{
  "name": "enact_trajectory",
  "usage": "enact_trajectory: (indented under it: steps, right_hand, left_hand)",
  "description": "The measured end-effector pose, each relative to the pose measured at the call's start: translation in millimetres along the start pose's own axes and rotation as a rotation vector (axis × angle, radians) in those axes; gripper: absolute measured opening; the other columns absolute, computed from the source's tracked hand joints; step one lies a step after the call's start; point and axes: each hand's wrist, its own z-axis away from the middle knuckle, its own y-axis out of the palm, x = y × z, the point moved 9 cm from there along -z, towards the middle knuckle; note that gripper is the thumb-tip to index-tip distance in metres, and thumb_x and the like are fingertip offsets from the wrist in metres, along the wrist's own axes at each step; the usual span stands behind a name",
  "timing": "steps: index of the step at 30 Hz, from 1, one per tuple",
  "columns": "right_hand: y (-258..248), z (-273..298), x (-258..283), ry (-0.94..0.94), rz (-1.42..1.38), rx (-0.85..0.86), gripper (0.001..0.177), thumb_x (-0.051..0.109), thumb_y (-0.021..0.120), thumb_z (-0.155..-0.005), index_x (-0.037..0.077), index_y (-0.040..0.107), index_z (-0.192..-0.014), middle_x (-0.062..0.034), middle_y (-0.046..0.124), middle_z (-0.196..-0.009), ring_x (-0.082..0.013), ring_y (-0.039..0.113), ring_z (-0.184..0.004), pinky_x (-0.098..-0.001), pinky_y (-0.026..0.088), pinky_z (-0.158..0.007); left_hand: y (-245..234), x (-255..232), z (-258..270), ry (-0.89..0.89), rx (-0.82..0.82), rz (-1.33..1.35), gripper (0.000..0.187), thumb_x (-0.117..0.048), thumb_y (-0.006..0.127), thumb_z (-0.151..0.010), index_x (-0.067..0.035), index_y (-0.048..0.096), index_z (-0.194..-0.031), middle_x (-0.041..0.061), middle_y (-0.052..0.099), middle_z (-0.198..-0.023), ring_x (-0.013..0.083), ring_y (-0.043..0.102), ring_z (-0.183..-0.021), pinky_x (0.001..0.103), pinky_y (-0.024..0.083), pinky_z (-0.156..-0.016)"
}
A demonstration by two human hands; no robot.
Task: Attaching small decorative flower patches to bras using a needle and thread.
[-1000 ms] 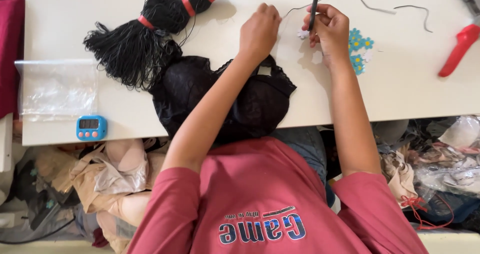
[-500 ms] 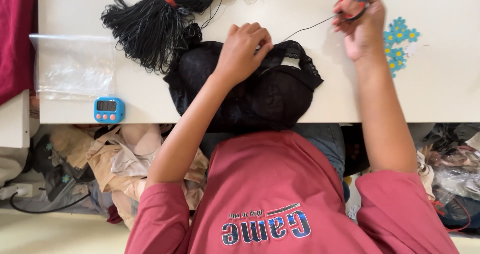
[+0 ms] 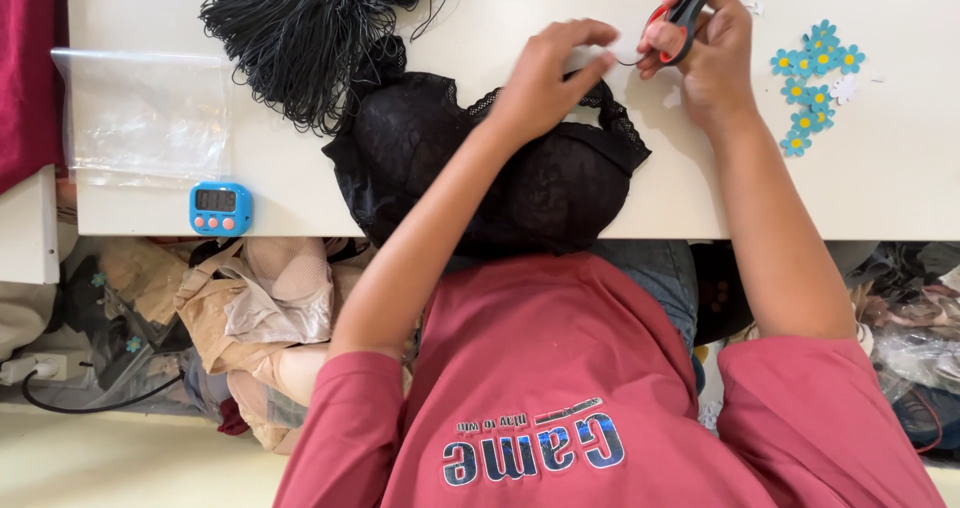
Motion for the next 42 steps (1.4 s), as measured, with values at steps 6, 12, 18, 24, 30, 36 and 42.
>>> enact_trajectory:
  steps: [6, 12, 18, 24, 30, 36, 42]
  right_hand:
    - [7.0, 3.2, 9.5, -0.078, 0.046, 0.061, 0.027, 0.013, 0.076, -0.100, 0.007, 0.052, -0.112, -0.0146, 0.068, -0.093, -0.0237, 0.068, -0.072, -0.0304, 0.062, -0.063]
    - [-23.6, 0.2, 9.9, -0.008, 0.107, -0.013, 0.014, 0.007, 0.070, -0.097, 0.010, 0.061, -0.107, -0.0086, 0.068, -0.080, -0.0100, 0.053, -0.057, -0.0185, 0.034, -0.047]
    - [2.6, 15.8, 7.1, 0.133, 0.088, 0.470, 0.064, 0.055, 0.069, -0.085, -0.001, 0.067, -0.115, -0.0158, 0.068, -0.077, -0.0116, 0.058, -0.057, -0.0185, 0.042, -0.050]
    - [11.9, 20.8, 8.6, 0.144, 0.338, 0.559, 0.052, 0.041, 0.067, -0.088, -0.002, 0.073, -0.115, -0.0078, 0.067, -0.073, -0.0085, 0.041, -0.058, -0.0209, 0.034, -0.056]
    - [15.0, 22.4, 5.2, 0.164, 0.371, 0.592, 0.053, 0.042, 0.068, -0.086, 0.000, 0.075, -0.118, -0.0025, 0.066, -0.068, -0.0061, 0.039, -0.059, -0.0207, 0.027, -0.054]
    - [12.5, 22.2, 0.3, 0.124, 0.217, 0.663, 0.063, 0.049, 0.067, -0.087, -0.004, 0.072, -0.120, -0.0100, 0.065, -0.067, -0.0114, 0.043, -0.058, -0.0243, 0.030, -0.055]
    - [15.8, 25.0, -5.2, 0.176, 0.198, 0.699, 0.063, 0.047, 0.067, -0.087, -0.008, 0.071, -0.118, -0.0125, 0.067, -0.068, -0.0128, 0.044, -0.057, -0.0249, 0.035, -0.056]
  left_hand:
    - [19.2, 4.7, 0.6, 0.059, -0.006, -0.037, 0.013, -0.032, 0.076, -0.093, -0.027, 0.077, -0.105, -0.009, 0.073, -0.079, 0.0121, 0.061, -0.083, 0.036, 0.036, -0.096]
    - [-5.9, 28.8, 1.7, -0.166, -0.139, 0.419, 0.012, -0.024, 0.073, -0.092, -0.013, 0.077, -0.094, 0.002, 0.076, -0.091, 0.0106, 0.068, -0.080, 0.026, 0.052, -0.080]
    - [-21.0, 42.3, 7.7, -0.297, -0.281, 0.825, 0.023, -0.026, 0.078, -0.090, -0.009, 0.075, -0.105, 0.008, 0.079, -0.083, 0.0126, 0.073, -0.086, 0.029, 0.056, -0.094]
    - [-22.1, 64.9, 11.4, -0.275, -0.376, 1.007, 0.020, -0.021, 0.081, -0.090, -0.009, 0.077, -0.105, 0.009, 0.080, -0.091, 0.0160, 0.074, -0.094, 0.037, 0.045, -0.108]
    - [-22.1, 74.5, 11.5, -0.233, -0.429, 1.169, 0.023, -0.010, 0.076, -0.095, 0.001, 0.074, -0.116, 0.011, 0.077, -0.105, 0.0224, 0.074, -0.103, 0.034, 0.053, -0.104]
    - [-20.0, 82.8, 11.2, -0.225, -0.441, 1.200, 0.024, -0.006, 0.072, -0.098, 0.003, 0.072, -0.120, 0.013, 0.076, -0.106, 0.0210, 0.073, -0.102, 0.034, 0.054, -0.105]
    - [-20.7, 80.4, 11.5, -0.206, -0.433, 1.211, 0.022, -0.005, 0.072, -0.097, 0.002, 0.072, -0.118, 0.016, 0.076, -0.105, 0.0237, 0.072, -0.105, 0.035, 0.053, -0.106]
